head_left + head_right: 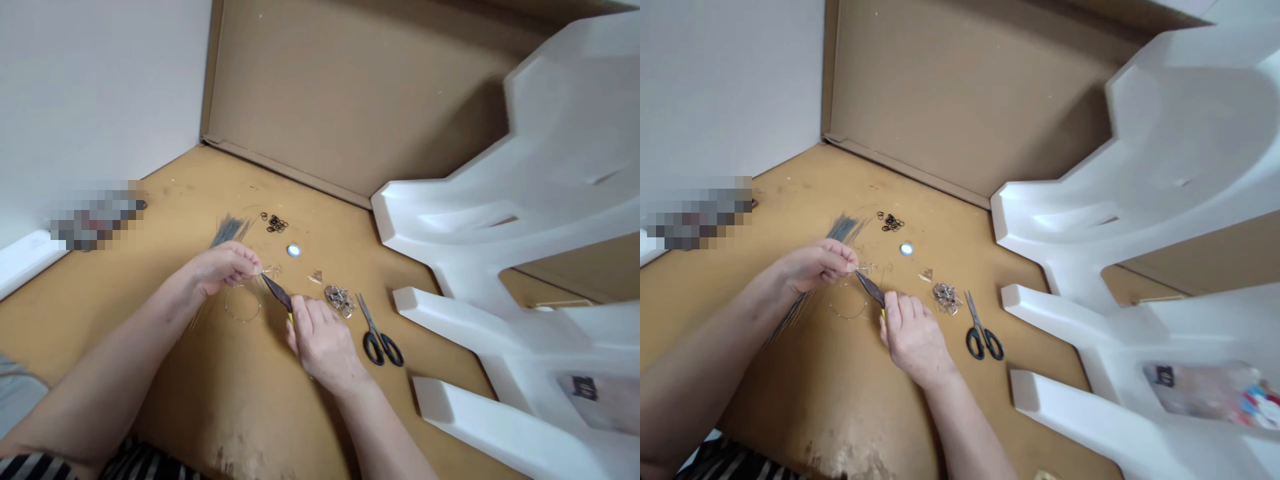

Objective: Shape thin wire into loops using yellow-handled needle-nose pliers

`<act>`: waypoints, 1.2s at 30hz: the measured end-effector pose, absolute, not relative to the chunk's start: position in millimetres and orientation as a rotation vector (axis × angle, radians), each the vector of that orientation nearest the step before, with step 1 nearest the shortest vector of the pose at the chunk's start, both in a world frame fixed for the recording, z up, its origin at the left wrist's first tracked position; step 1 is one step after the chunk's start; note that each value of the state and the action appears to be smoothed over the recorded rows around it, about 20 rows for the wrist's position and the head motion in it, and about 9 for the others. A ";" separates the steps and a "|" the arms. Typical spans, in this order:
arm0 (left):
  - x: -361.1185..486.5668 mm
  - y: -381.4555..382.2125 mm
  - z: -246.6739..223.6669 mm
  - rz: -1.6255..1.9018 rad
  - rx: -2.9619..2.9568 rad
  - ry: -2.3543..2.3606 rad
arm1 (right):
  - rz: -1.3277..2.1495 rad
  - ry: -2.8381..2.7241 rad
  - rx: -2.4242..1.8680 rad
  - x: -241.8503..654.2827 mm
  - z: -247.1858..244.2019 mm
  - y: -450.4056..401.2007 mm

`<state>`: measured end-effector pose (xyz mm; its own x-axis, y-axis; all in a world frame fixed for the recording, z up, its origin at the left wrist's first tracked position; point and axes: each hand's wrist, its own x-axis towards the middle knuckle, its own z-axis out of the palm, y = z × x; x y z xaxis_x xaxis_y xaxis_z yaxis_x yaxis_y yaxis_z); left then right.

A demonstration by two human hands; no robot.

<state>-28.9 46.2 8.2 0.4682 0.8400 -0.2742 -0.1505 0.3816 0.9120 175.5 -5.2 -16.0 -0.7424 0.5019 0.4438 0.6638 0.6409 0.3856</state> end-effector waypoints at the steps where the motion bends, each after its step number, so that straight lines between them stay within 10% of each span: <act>1: -29.2 46.8 7.1 0.729 0.959 0.831 | -0.775 -2.563 -0.934 175.5 -15.2 -5.3; 8: -23.0 47.5 0.8 0.836 0.890 0.761 | -0.306 -2.545 -1.004 182.0 -13.9 -4.6; 19: -13.6 46.7 -0.3 1.199 0.905 0.842 | 1.870 -1.100 -0.795 156.3 -17.3 -21.5; 36: -3.8 42.7 -5.3 1.195 0.911 0.856 | 2.298 -0.500 -0.462 161.7 -16.4 -16.4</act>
